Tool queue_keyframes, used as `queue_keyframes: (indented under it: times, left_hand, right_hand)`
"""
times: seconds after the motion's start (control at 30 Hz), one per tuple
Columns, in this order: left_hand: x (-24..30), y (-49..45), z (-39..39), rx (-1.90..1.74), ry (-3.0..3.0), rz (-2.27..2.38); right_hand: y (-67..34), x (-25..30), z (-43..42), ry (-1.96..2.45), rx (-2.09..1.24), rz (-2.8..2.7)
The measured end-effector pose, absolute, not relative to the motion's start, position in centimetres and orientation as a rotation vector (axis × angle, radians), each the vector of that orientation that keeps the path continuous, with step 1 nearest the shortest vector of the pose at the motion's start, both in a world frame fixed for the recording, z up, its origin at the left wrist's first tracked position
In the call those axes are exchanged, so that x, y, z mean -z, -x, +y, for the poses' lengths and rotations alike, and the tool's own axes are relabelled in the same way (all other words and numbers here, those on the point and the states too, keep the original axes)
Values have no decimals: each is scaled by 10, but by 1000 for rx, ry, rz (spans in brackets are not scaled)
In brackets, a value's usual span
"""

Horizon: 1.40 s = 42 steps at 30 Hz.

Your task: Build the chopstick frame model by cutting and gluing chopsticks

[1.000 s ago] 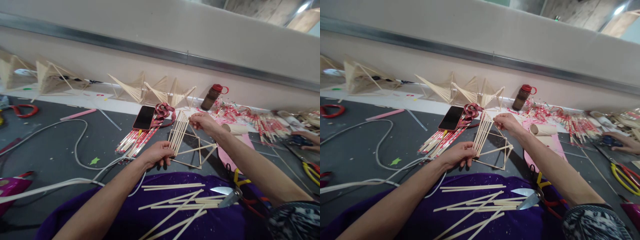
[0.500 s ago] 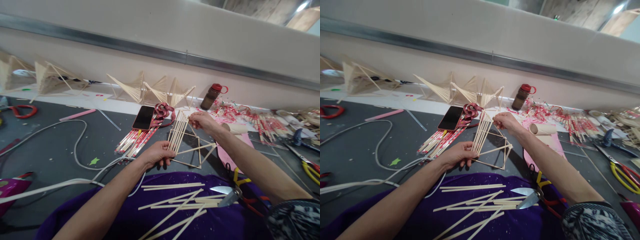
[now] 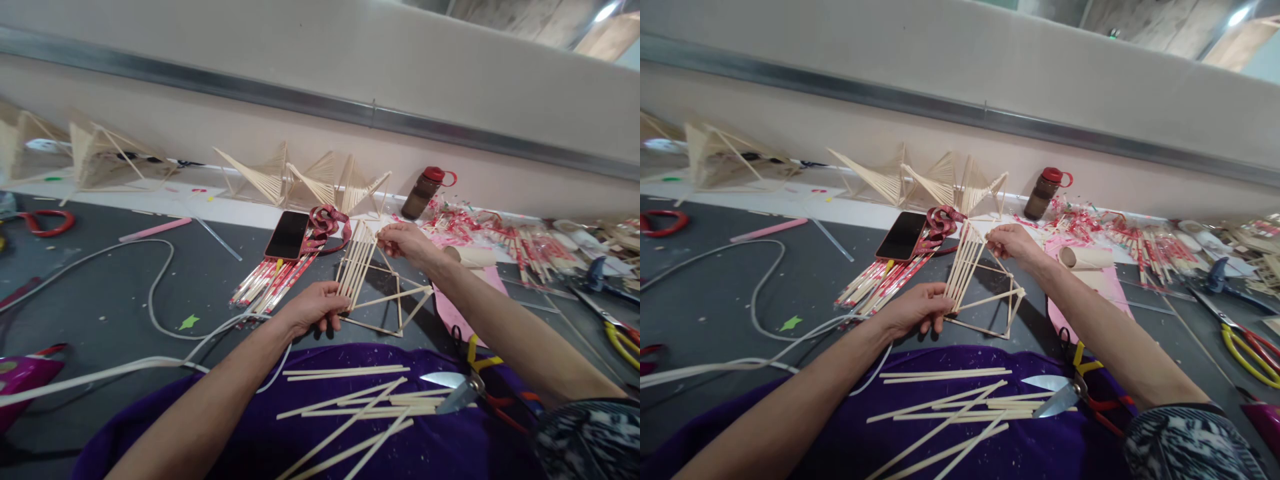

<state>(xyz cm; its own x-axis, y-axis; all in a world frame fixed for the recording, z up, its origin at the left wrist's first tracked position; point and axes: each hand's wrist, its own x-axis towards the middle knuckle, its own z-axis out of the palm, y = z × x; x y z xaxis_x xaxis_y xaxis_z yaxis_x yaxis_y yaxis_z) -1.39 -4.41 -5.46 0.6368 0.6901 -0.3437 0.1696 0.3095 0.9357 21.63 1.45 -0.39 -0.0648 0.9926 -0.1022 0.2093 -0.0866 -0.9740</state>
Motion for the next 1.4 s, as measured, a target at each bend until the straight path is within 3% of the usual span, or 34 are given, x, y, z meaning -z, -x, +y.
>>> queue_keyframes:
  times: [1.4]
  left_hand:
    - [55, 14, -44, -405, -1201, 884]
  right_hand:
    - [-207, -2, 10, 1306, -1259, -1355]
